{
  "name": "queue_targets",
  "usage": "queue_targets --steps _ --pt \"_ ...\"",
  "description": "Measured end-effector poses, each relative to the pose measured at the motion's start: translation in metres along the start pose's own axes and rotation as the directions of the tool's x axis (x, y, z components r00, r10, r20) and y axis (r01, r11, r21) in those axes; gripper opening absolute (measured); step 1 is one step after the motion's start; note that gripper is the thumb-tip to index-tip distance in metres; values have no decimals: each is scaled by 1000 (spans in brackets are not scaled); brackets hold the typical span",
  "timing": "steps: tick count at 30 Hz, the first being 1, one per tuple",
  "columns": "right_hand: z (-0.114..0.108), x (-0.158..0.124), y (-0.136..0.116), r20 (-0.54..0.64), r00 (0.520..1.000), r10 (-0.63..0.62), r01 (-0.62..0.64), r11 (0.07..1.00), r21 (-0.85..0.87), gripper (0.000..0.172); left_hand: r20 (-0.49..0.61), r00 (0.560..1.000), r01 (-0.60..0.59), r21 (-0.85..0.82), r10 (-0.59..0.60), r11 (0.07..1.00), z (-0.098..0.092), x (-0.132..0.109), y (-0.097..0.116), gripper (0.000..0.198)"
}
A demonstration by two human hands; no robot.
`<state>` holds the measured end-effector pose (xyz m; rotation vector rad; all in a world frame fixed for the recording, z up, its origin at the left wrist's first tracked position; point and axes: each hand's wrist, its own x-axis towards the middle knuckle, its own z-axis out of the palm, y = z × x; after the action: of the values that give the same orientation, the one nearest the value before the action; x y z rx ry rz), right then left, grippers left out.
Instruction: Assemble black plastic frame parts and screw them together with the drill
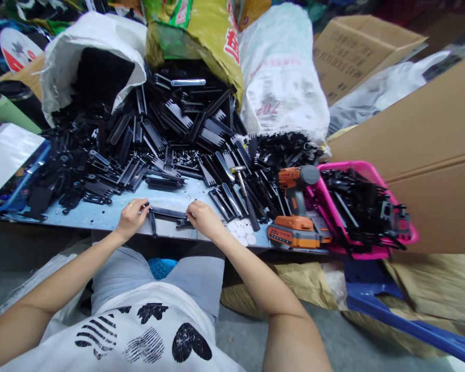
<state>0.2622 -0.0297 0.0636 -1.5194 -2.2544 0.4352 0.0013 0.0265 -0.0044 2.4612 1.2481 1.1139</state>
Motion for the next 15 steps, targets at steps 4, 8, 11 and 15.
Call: queue_targets --steps 4,8,11,15 --pt "1 -2 2 124 986 -108 113 993 -28 17 69 992 -113 53 110 992 2 -2 0 23" --pt "20 -8 13 68 990 -124 126 992 -20 23 276 933 -254 56 230 965 -8 -1 -5 29" --pt "36 -19 25 -46 991 -128 131 989 68 21 331 922 -255 124 202 959 -18 0 -5 33" --pt "40 -36 39 -16 985 -171 171 985 11 41 436 819 -440 60 373 896 -14 3 5 44"
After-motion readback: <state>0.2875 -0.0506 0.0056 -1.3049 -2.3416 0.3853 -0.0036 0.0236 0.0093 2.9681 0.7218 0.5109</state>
